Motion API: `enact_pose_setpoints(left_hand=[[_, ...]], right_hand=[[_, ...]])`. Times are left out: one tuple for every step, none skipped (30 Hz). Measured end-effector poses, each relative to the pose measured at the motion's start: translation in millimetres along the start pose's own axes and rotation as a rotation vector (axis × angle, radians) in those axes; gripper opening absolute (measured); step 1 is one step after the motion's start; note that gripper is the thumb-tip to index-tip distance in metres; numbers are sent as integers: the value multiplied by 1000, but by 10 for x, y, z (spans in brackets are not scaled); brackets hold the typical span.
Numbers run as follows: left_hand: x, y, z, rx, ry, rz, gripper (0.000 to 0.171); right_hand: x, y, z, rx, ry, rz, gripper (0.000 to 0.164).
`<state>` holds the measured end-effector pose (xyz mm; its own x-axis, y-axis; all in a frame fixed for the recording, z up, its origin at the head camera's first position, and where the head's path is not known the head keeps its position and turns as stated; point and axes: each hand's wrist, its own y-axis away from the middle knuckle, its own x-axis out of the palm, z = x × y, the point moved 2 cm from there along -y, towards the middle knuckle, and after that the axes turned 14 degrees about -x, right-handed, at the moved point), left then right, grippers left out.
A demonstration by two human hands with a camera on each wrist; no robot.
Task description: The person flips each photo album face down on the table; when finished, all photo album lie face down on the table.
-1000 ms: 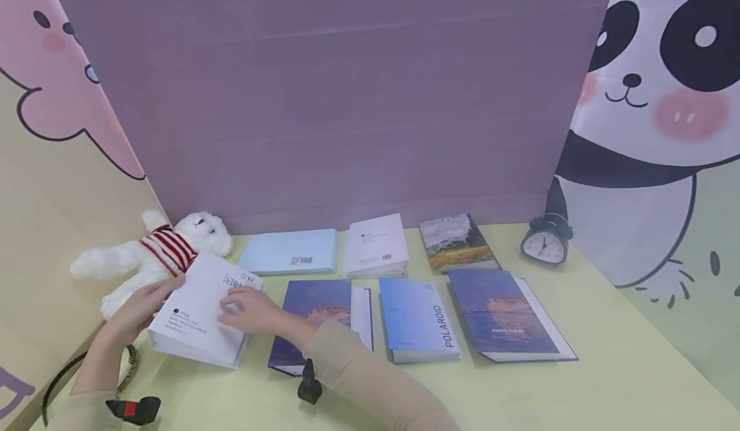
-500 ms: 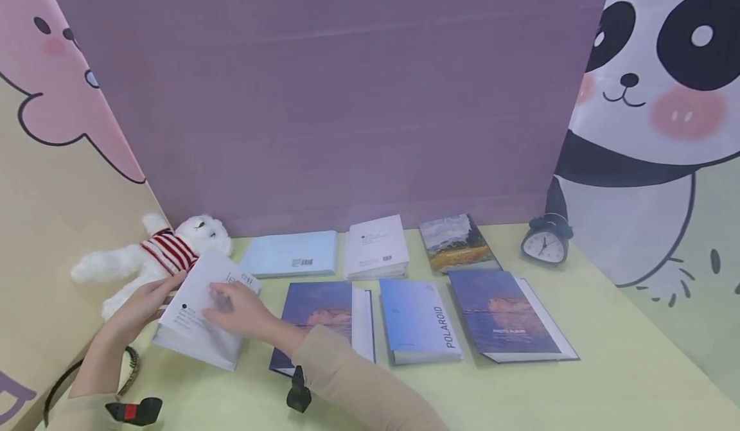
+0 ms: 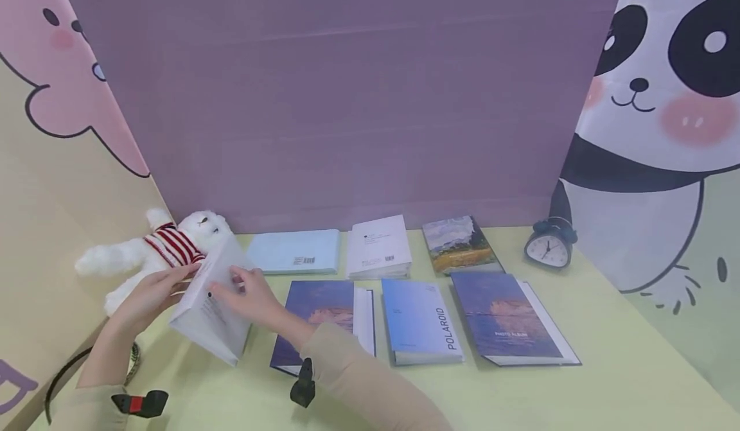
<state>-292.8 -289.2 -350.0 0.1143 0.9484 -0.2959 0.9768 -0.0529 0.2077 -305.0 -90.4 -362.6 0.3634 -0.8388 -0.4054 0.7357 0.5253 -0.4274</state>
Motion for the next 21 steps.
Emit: enact_pose_setpoints(left_hand=[[7, -2, -3, 4, 11, 13, 61], [12, -6, -4, 7, 19, 27, 61], [22, -10, -5, 5, 28, 42, 61], [33, -15, -5, 2, 36, 56, 62], [46, -20, -2, -1, 45, 71, 62], [62, -24, 2, -6, 58, 87, 61], [75, -31, 7, -9, 69, 104, 60], [88, -37, 10, -10, 78, 121, 59], [105, -41, 11, -12, 87, 137, 58], [119, -42, 10, -15, 93, 151, 57], [133, -42, 7, -18, 95, 162, 57], [143, -44, 3, -19, 94, 173, 56], [152, -45, -2, -18, 88, 182, 58], [161, -45, -8, -18, 78, 190, 59], [167, -46, -11, -21, 69, 194, 60], [172, -48, -12, -24, 63, 194, 60], [173, -53, -8, -23, 60, 197, 60], [175, -59, -1, -23, 64, 202, 59], [177, -66, 9, -25, 69, 211, 57], [181, -73, 21, -26, 74, 224, 55], [184, -79, 37, -30, 80, 237, 51]], right_hand=[[-15, 1, 0, 12, -16, -4, 49], [-29, 3, 0, 28, -31, -10, 49], [-40, 3, 0, 37, -47, -16, 50], [-47, 4, -3, 50, -67, -24, 51], [-51, 5, -9, 61, -89, -34, 51], [-54, 6, -12, 73, -109, -45, 52], [-56, 8, -11, 81, -130, -56, 53], [-60, 9, -9, 88, -135, -67, 54], [-64, 10, -11, 92, -137, -76, 56], [-71, 12, -6, 96, -135, -86, 58], [-83, 15, 1, 96, -131, -94, 59], [-96, 16, 10, 95, -122, -105, 61], [-111, 17, 20, 91, -113, -114, 63], [-124, 14, 22, 85, -99, -123, 65], [-137, 13, 26, 81, -96, -129, 67], [-147, 11, 31, 74, -92, -134, 69], [-157, 9, 31, 63, -86, -135, 70], [-165, 10, 32, 57, -78, -133, 71], [-174, 11, 35, 46, -69, -129, 70], [-181, 13, 37, 35, -63, -122, 69], [-189, 19, 42, 29, -60, -115, 67]])
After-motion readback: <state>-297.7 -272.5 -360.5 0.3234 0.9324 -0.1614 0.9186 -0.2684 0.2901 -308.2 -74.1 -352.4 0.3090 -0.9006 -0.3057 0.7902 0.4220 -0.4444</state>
